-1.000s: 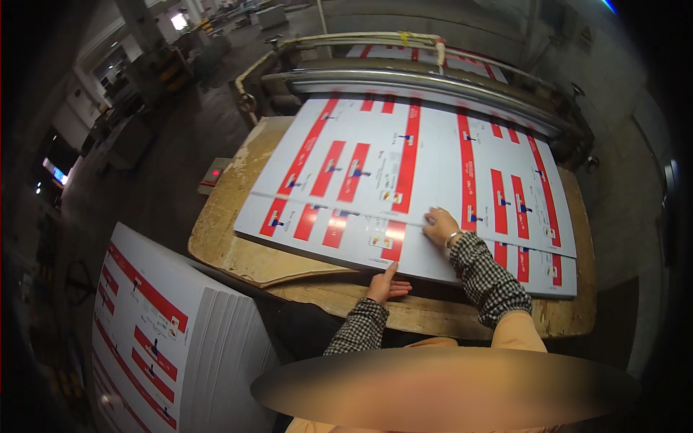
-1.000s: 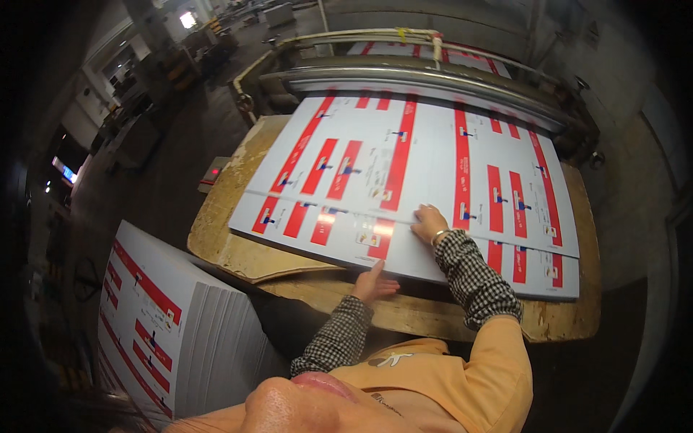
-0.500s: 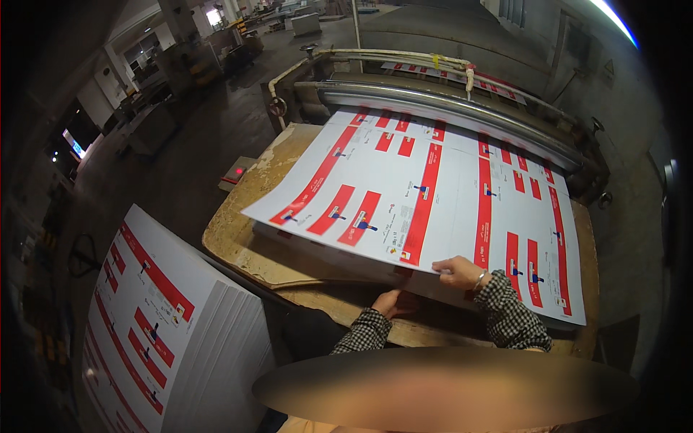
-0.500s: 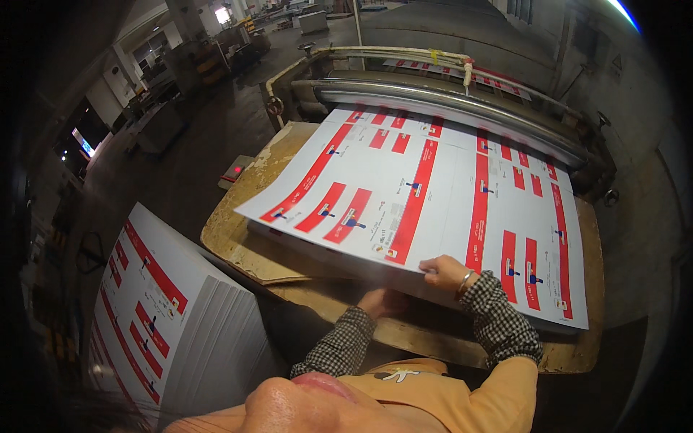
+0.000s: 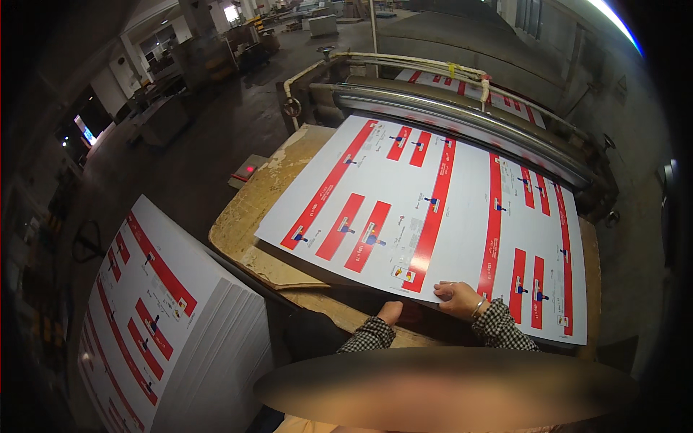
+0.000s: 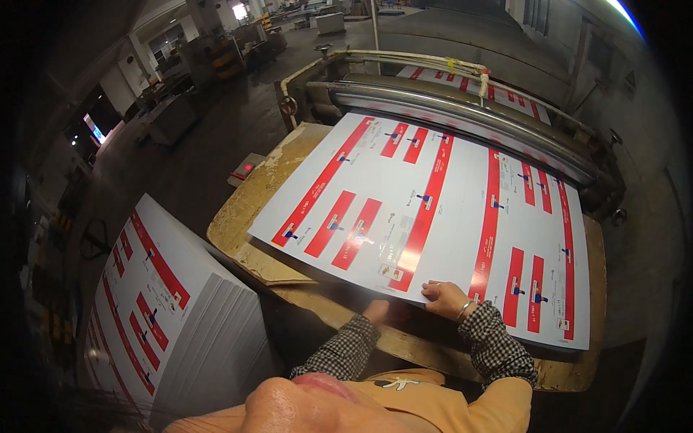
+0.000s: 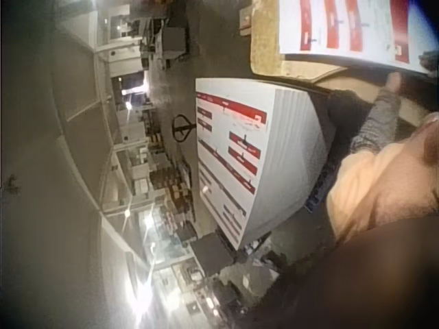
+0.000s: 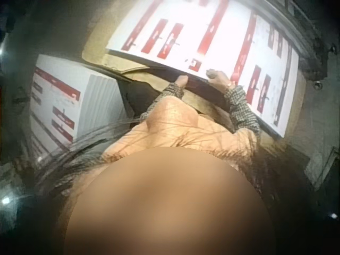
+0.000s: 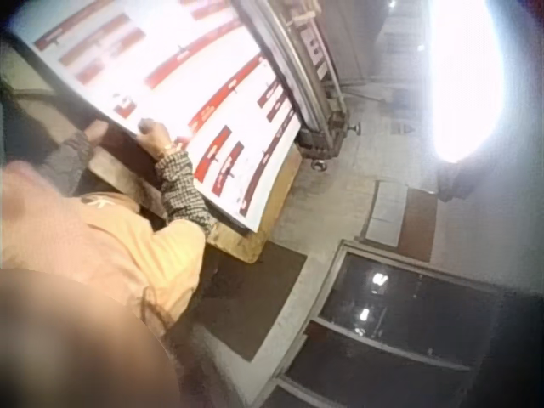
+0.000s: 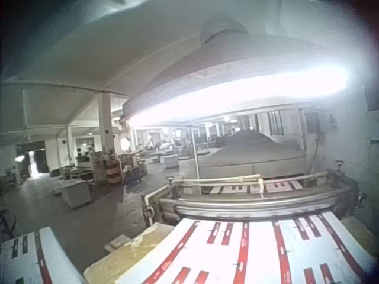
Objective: Moving large printed paper sheets from a stack on the left onto a feed table on the right.
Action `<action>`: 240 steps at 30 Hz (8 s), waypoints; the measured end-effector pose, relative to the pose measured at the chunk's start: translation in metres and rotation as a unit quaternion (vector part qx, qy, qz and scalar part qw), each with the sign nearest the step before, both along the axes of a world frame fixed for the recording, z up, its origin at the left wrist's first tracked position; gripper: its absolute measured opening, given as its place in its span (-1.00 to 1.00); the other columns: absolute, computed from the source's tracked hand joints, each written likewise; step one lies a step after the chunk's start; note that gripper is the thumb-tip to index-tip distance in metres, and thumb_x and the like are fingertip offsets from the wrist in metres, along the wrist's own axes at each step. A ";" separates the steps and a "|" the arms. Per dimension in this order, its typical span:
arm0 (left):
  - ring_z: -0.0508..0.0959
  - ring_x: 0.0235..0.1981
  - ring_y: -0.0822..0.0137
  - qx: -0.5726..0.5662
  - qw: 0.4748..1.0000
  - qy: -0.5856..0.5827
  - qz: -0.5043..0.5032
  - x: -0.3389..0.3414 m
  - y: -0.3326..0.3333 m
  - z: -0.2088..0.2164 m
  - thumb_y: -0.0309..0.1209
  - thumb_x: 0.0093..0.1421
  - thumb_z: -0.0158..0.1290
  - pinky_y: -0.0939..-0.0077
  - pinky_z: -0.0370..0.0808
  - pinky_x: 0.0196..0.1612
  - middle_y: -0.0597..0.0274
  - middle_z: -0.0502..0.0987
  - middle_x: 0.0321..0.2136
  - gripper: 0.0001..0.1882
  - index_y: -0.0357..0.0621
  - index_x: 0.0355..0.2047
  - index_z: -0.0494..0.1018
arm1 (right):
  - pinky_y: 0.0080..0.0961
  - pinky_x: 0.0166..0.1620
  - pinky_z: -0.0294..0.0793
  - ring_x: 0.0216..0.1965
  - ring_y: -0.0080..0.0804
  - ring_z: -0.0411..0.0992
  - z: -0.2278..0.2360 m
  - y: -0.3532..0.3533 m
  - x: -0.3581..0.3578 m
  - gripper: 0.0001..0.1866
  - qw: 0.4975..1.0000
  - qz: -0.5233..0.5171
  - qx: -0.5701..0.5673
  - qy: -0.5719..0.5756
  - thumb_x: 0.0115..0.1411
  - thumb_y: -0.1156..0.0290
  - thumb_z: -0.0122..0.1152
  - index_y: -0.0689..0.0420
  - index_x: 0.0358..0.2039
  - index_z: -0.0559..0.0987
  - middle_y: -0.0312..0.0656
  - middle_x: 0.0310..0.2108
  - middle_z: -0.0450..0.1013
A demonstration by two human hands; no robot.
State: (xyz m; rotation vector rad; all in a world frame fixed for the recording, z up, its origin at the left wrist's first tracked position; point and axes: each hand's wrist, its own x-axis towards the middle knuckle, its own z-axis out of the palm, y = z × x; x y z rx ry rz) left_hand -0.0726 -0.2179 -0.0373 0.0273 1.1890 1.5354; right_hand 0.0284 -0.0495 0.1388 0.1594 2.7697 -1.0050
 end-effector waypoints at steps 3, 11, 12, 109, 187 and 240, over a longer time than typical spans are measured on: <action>0.51 -0.36 0.00 0.022 0.998 -0.059 -0.030 -0.001 0.002 0.046 -0.02 0.08 -0.09 0.29 0.51 -0.35 -0.27 0.41 -0.32 -0.36 -0.48 -0.15 0.22 | -0.51 0.03 0.24 -0.01 -0.15 0.27 -0.015 0.032 -0.018 -0.57 0.997 0.010 -0.017 -0.069 -0.19 0.45 0.13 0.26 -0.21 0.45 0.01 -0.07 0.31; 0.51 -0.35 0.01 -0.018 0.998 -0.052 -0.026 -0.004 0.005 0.059 0.00 0.07 -0.08 0.32 0.52 -0.34 -0.27 0.41 -0.34 -0.33 -0.50 -0.15 0.19 | -0.21 0.14 -0.01 0.16 0.05 -0.08 -0.042 0.034 -0.043 -0.18 0.982 -0.102 0.161 -0.004 -0.26 0.04 0.32 0.18 0.00 0.28 0.12 0.07 0.09; 0.51 -0.35 0.01 -0.018 0.998 -0.052 -0.027 -0.003 0.004 0.060 0.00 0.07 -0.08 0.32 0.52 -0.34 -0.27 0.41 -0.34 -0.33 -0.50 -0.15 0.19 | -0.04 0.15 -0.12 0.18 0.12 -0.16 -0.042 0.018 -0.036 0.03 0.979 -0.044 0.187 -0.071 -0.36 -0.01 0.36 0.15 0.11 0.10 0.18 0.14 -0.09; 0.53 -0.42 0.05 -0.008 0.999 -0.047 0.014 0.002 -0.001 0.063 -0.01 0.08 -0.08 0.38 0.54 -0.45 -0.25 0.43 -0.39 -0.33 -0.52 -0.16 0.19 | -0.49 0.05 0.20 0.02 -0.17 0.24 -0.027 0.038 -0.039 -0.60 0.996 -0.082 -0.009 0.024 -0.20 0.43 0.14 0.30 -0.27 0.46 0.03 -0.01 0.25; 0.49 -0.46 0.17 -0.010 0.993 -0.017 0.118 0.007 0.005 0.054 -0.10 0.00 0.06 0.28 0.55 -0.39 -0.08 0.38 -0.46 -0.38 -0.53 -0.25 0.20 | 0.03 0.11 -0.07 0.18 0.08 -0.16 -0.053 0.038 -0.051 0.08 0.978 -0.079 0.182 -0.070 -0.35 -0.17 0.26 0.15 0.12 0.06 0.14 0.15 -0.09; 0.50 -0.41 0.19 -0.097 0.995 0.007 0.022 -0.004 0.017 0.079 -0.01 0.06 -0.07 0.38 0.50 -0.45 0.03 0.43 -0.36 -0.43 -0.35 -0.21 0.32 | -0.49 -0.06 0.32 -0.13 -0.15 0.36 0.030 0.024 0.002 -0.69 0.991 -0.076 -0.051 0.099 -0.12 0.47 0.04 0.29 -0.29 0.47 0.04 -0.16 0.37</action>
